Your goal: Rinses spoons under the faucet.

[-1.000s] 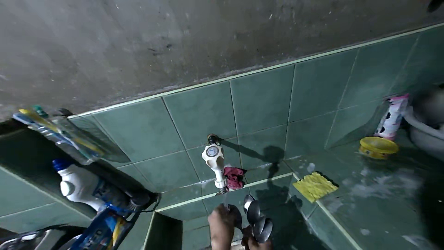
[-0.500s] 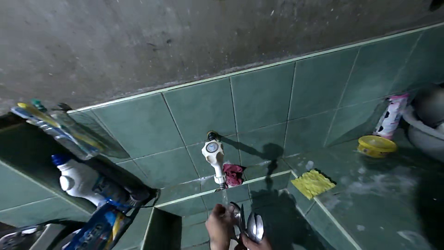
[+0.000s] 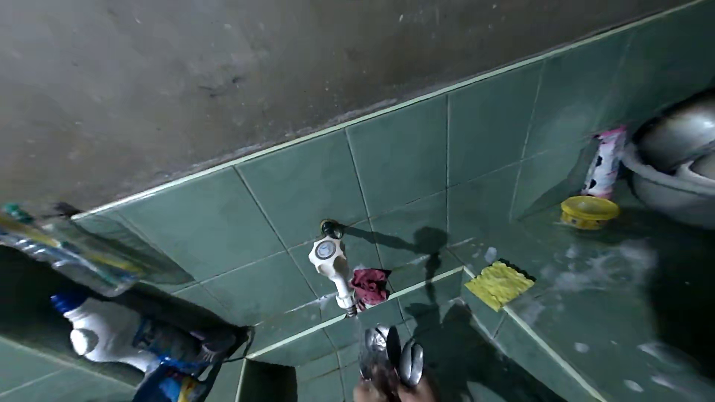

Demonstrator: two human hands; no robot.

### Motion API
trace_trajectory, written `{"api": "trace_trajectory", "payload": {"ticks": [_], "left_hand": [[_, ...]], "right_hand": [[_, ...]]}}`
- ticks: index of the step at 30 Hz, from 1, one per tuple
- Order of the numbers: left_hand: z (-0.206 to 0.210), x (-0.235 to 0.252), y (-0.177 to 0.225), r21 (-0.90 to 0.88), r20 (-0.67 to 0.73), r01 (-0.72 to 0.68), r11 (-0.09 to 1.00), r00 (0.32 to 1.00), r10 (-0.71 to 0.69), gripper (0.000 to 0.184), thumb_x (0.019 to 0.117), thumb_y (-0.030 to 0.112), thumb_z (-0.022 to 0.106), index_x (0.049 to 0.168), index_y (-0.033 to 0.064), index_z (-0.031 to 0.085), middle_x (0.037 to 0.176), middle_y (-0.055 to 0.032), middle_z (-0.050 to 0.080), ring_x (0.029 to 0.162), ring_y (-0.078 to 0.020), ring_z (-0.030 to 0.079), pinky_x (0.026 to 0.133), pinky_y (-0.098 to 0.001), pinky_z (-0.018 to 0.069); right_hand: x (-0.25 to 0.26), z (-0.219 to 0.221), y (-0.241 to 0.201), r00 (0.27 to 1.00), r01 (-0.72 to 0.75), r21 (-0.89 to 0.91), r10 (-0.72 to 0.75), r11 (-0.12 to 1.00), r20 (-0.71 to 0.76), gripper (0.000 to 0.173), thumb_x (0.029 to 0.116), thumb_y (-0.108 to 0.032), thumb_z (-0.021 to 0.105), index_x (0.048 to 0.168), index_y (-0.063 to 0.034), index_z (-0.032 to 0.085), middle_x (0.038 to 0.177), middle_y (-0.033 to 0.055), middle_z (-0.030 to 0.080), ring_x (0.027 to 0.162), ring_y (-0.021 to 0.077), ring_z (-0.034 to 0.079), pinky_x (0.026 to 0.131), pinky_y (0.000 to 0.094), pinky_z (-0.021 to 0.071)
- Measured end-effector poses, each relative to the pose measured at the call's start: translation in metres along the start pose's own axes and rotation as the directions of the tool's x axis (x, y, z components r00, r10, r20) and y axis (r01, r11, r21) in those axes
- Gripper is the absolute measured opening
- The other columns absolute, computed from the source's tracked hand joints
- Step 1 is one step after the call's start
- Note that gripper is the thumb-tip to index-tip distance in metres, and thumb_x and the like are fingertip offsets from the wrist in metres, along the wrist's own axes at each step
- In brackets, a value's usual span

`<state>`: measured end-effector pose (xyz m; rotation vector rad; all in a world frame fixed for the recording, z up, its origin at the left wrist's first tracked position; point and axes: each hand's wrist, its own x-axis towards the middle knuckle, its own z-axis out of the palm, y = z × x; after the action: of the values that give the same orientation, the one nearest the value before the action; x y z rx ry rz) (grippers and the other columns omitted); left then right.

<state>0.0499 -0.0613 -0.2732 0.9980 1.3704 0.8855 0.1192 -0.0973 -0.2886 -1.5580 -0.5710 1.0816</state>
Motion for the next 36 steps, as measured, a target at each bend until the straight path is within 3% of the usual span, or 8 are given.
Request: {"api": "trace_trajectory", "payload": {"ticks": [4,7,9,13,15,20,32,36], "left_hand": [[-0.017,0.02,-0.005,-0.09,0.048,-0.004,0.996,0.999,0.008,0.028,0.1056,0.002,0.045,0.13,-0.0109,0.049,0.096,-0.0135,0.066,0.078,-0.0142,0.066,0.071,-0.0339,0.0573],[-0.015,0.027,-0.006,-0.084,-0.025,0.014,0.996,1.0,-0.017,0.02,0.099,-0.004,0.055,0.118,-0.009,0.053,0.077,-0.0097,0.061,0.061,-0.0142,0.061,0.058,-0.0325,0.0552],[-0.011,0.028,-0.01,-0.097,-0.057,0.074,0.993,0.995,-0.08,0.012,0.1041,0.003,0.05,0.109,-0.0076,0.054,0.072,-0.0093,0.057,0.058,-0.0162,0.058,0.057,-0.035,0.054],[-0.006,0.022,-0.018,-0.241,0.049,0.136,0.961,0.991,-0.128,0.053,0.1136,0.037,0.026,0.118,-0.0074,0.055,0.082,-0.0124,0.064,0.068,-0.0185,0.065,0.063,-0.0374,0.0574],[-0.006,0.02,-0.024,-0.269,0.087,0.155,0.951,0.987,-0.137,0.048,0.1137,0.033,0.03,0.122,-0.0081,0.053,0.088,-0.0137,0.064,0.073,-0.0186,0.065,0.067,-0.0363,0.0576],[-0.007,0.027,-0.029,-0.124,0.051,0.127,0.984,0.991,-0.121,0.024,0.0959,-0.001,0.066,0.114,-0.0123,0.055,0.083,-0.0165,0.066,0.068,-0.0192,0.066,0.065,-0.0347,0.0582],[-0.023,0.029,-0.006,0.089,0.092,0.016,0.996,0.995,-0.025,0.025,0.0961,0.001,0.067,0.116,-0.0108,0.057,0.089,-0.0172,0.067,0.075,-0.02,0.067,0.071,-0.0363,0.0587],[-0.016,0.033,0.003,0.34,0.025,0.006,0.94,1.0,-0.015,0.038,0.1047,0.029,0.06,0.105,-0.0091,0.066,0.089,-0.0208,0.067,0.082,-0.0302,0.066,0.079,-0.0496,0.0539]], "right_hand": [[0.008,-0.004,0.009,0.992,0.013,-0.012,-0.011,1.0,0.128,0.028,0.1018,-0.012,0.059,0.119,0.0109,0.061,0.099,0.0172,0.065,0.086,0.0181,0.063,0.082,0.0374,0.0541],[0.002,-0.007,0.005,0.985,-0.015,0.024,0.01,1.0,0.171,0.03,0.0988,-0.01,0.065,0.121,0.0091,0.061,0.103,0.0155,0.065,0.09,0.016,0.064,0.084,0.0354,0.0553],[-0.004,-0.008,0.003,0.981,-0.08,0.035,0.072,0.996,0.18,0.031,0.0968,-0.007,0.067,0.121,0.0093,0.059,0.102,0.0148,0.064,0.087,0.0157,0.064,0.081,0.0339,0.056],[-0.004,-0.022,0.002,0.954,-0.244,0.021,0.236,0.97,0.182,0.025,0.0971,-0.003,0.065,0.119,0.0056,0.056,0.09,0.0106,0.064,0.067,0.0149,0.065,0.064,0.0305,0.058],[-0.001,-0.029,0.004,0.941,-0.293,-0.015,0.291,0.956,0.17,0.028,0.0973,-0.003,0.066,0.121,0.0048,0.054,0.09,0.0105,0.063,0.063,0.0141,0.064,0.06,0.0282,0.057],[0.004,-0.032,0.006,0.949,-0.281,-0.037,0.283,0.959,0.136,0.036,0.0968,-0.006,0.069,0.125,0.0052,0.051,0.086,0.0095,0.063,0.057,0.0117,0.061,0.056,0.0259,0.0548],[0.001,-0.018,-0.004,0.951,-0.237,0.034,0.225,0.971,0.21,0.024,0.1028,-0.007,0.06,0.122,0.0038,0.051,0.086,0.006,0.064,0.063,0.0089,0.063,0.059,0.0235,0.0546],[-0.006,-0.012,-0.002,0.97,-0.17,0.111,0.146,0.979,0.192,0.026,0.1027,-0.009,0.061,0.124,0.0042,0.053,0.084,0.0062,0.063,0.061,0.0092,0.061,0.058,0.0239,0.053]]}}
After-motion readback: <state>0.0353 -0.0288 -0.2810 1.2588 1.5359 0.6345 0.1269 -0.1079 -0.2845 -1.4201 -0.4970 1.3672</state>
